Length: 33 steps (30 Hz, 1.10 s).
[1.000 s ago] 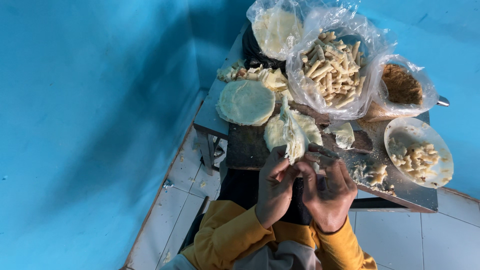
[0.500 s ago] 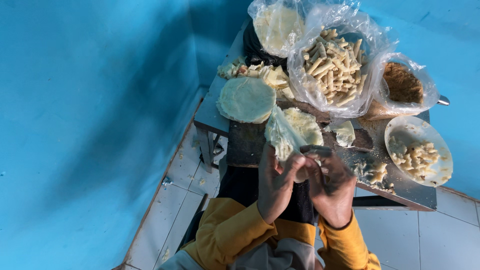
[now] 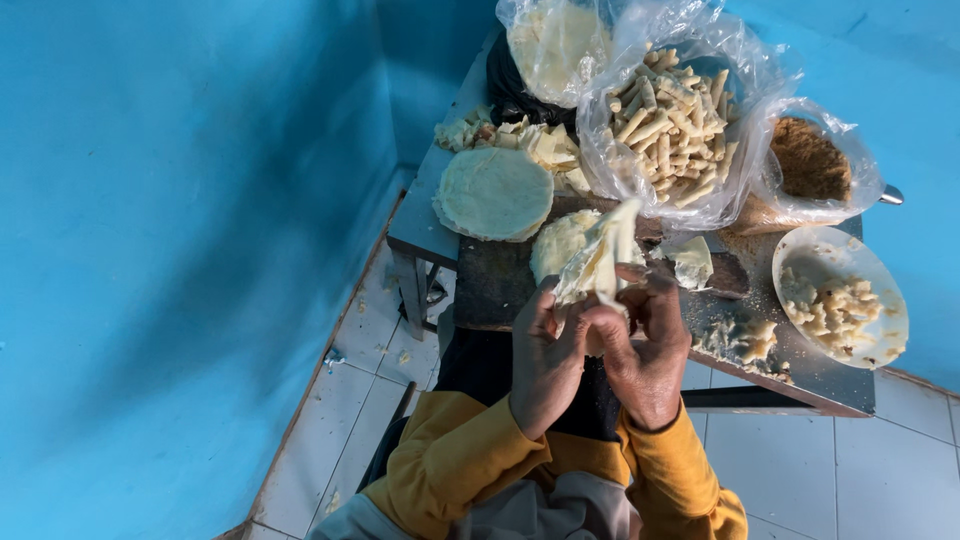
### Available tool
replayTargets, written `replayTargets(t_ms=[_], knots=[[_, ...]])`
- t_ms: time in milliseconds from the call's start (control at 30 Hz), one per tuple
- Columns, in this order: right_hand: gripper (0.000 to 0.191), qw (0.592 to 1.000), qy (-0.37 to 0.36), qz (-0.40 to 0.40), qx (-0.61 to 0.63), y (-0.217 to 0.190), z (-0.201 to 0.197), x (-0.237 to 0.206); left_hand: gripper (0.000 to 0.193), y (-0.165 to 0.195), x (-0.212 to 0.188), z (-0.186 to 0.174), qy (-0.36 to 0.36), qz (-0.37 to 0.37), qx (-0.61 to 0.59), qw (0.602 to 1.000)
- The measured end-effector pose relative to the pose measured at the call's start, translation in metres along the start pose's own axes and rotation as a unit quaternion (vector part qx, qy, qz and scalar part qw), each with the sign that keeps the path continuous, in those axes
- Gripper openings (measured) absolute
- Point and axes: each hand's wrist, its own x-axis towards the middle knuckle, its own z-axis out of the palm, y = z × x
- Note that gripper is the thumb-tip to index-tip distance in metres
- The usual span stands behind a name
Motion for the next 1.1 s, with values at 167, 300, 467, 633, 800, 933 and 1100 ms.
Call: replayTargets(t_ms=[167, 300, 467, 633, 800, 933, 1100], knots=[[0.020, 0.996, 0.026, -0.063, -0.052, 0.018, 0.001, 0.001, 0.030, 0.007, 0.002, 0.000, 0.011, -0.035, 0.090, 0.995], [0.019, 0.991, 0.065, -0.005, 0.114, 0.047, 0.002, 0.005, 0.027, 0.008, 0.000, 0.003, 0.021, -0.013, 0.062, 0.998], [0.017, 0.943, 0.117, 0.127, 0.284, 0.089, -0.036, 0.034, 0.025, 0.003, 0.000, -0.015, 0.104, 0.025, 0.023, 0.994], [0.020, 0.930, 0.128, 0.150, 0.311, 0.090, -0.076, 0.044, 0.022, 0.000, 0.001, -0.043, 0.128, 0.062, -0.108, 0.984], [0.015, 0.933, 0.139, 0.218, 0.251, 0.060, -0.108, 0.065, 0.021, 0.050, 0.008, -0.086, 0.141, 0.198, -0.196, 0.950], [0.017, 0.965, -0.008, 0.238, 0.106, 0.043, -0.105, 0.075, 0.035, 0.098, 0.006, -0.114, 0.249, 0.196, -0.081, 0.945], [0.012, 0.945, -0.045, 0.225, 0.235, 0.039, -0.070, 0.085, 0.040, 0.111, 0.009, -0.105, 0.212, 0.208, -0.114, 0.948]])
